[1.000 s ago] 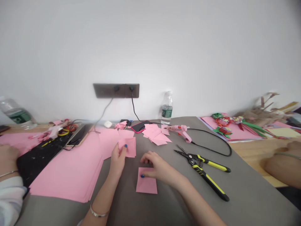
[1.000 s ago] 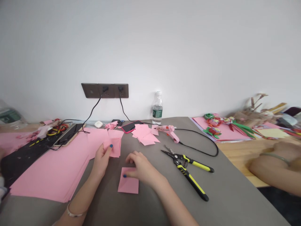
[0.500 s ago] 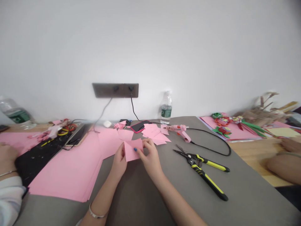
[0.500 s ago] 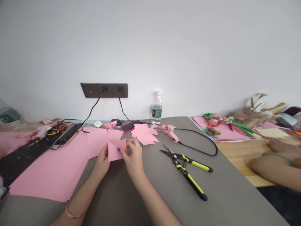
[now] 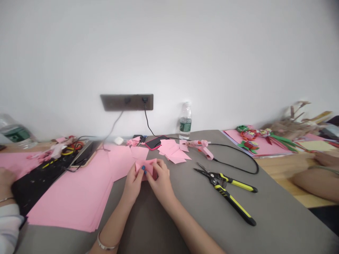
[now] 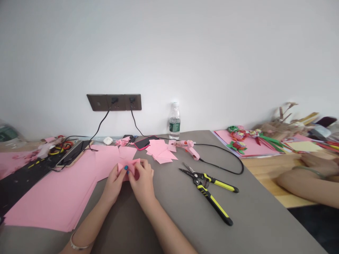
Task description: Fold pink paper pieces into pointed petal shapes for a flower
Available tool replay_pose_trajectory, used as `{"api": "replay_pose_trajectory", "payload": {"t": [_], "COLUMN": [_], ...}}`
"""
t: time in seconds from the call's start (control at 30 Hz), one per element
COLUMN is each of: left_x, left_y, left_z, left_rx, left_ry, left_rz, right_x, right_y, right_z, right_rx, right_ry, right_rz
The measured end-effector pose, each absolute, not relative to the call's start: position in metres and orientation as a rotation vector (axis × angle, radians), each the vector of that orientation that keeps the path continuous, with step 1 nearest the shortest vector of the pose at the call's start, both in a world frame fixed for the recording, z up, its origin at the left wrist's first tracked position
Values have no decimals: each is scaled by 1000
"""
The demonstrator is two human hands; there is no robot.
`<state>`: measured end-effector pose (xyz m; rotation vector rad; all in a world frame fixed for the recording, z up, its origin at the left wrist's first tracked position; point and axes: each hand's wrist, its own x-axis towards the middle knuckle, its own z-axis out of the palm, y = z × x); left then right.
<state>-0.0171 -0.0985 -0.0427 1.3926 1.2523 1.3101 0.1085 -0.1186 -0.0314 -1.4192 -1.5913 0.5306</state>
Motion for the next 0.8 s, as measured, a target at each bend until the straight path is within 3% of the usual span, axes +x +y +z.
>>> {"api": "replay_pose_trajectory", "payload": {"t": [0.17,0.47,0.8], "left_x": [-20,-15,-15], "left_y": [-95,-94,-97], "left_z": [-40,-40,-36], "left_rx": [1442,1535,1548], "left_ry": [1353,1343,1305], "left_rz": [1354,1319,1269], "right_x": [131,210,219], "right_y": [-108,-20,3], "right_z": [-23,-10,6], "right_rx": [-1370,-1768,-1816], "right_ry": [-1786,-2085,-2380], "right_rz": [463,334,330]}}
